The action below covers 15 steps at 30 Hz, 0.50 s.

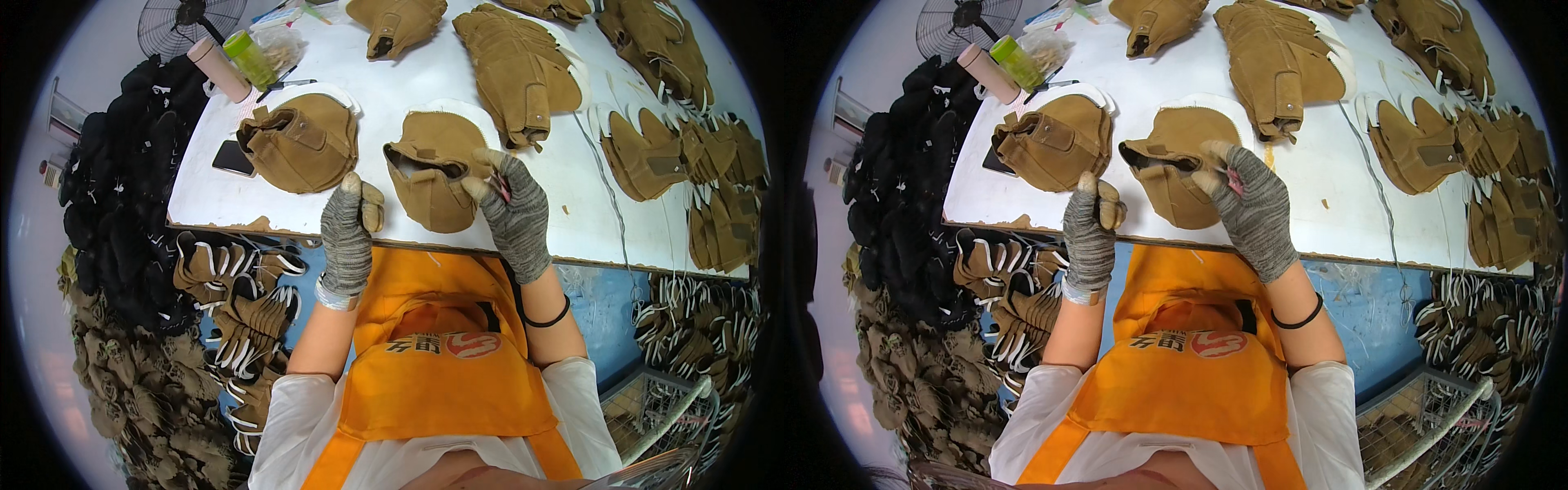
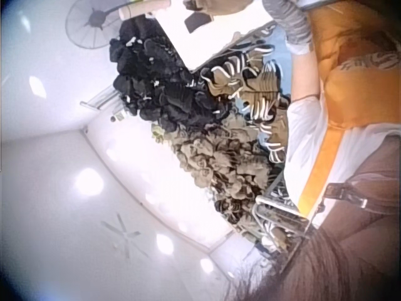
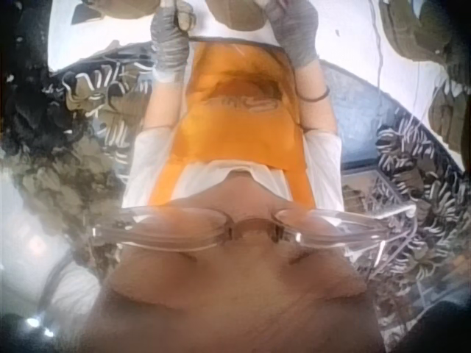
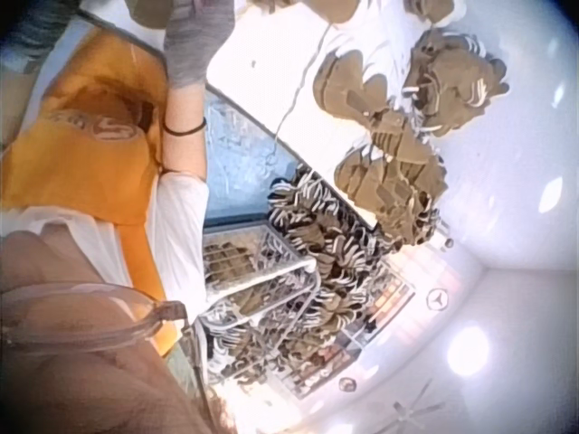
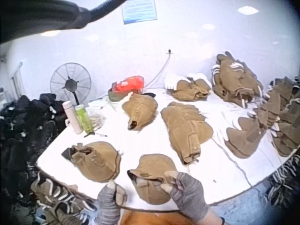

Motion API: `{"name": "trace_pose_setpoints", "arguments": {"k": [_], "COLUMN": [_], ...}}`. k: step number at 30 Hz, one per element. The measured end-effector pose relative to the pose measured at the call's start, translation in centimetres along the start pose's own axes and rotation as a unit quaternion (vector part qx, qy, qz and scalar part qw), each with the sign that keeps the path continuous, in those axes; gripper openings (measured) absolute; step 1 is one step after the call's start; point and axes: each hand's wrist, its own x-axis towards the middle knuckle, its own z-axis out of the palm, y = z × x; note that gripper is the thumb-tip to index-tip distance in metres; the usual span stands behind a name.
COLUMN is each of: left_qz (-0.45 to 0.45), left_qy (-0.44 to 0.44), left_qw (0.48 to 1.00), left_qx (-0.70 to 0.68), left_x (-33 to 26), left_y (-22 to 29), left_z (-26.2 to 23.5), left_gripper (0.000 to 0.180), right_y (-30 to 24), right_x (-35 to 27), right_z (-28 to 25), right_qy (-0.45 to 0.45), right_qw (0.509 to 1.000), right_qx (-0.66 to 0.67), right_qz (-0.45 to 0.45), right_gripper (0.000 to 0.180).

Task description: The person picks up and trims various brown boot components using small snips, including trimming the edges and pulling away loose threads from multiple pieces on a workspace.

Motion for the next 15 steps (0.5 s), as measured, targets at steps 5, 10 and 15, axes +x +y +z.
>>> {"name": "trace_pose_setpoints", "arguments": {"k": [5,10,15], "left_qz": [-0.047,-0.028,-0.130], "left_qy": [-0.049,-0.028,-0.151], "left_qw": [0.996,0.998,0.936], "left_qx": [0.063,-0.043,-0.290], "left_x": [-1.2,-2.7,-3.6], "left_y": [-2.9,-4.2,-0.9], "left_z": [-0.2,0.7,3.2], "left_gripper": [0.029,0.027,0.060], "right_y": [0.5,-1.4,-2.6], "right_x": [0.0,0.6,1.6], "right_z": [1.0,-0.2,-2.8], "right_qy": [-0.083,-0.010,0.010], "right_qw": [0.975,0.997,0.998], "right_qx": [-0.202,-0.075,0.039], "right_qz": [-0.047,0.006,0.049], "right_gripper": [0.038,0.028,0.037]}}
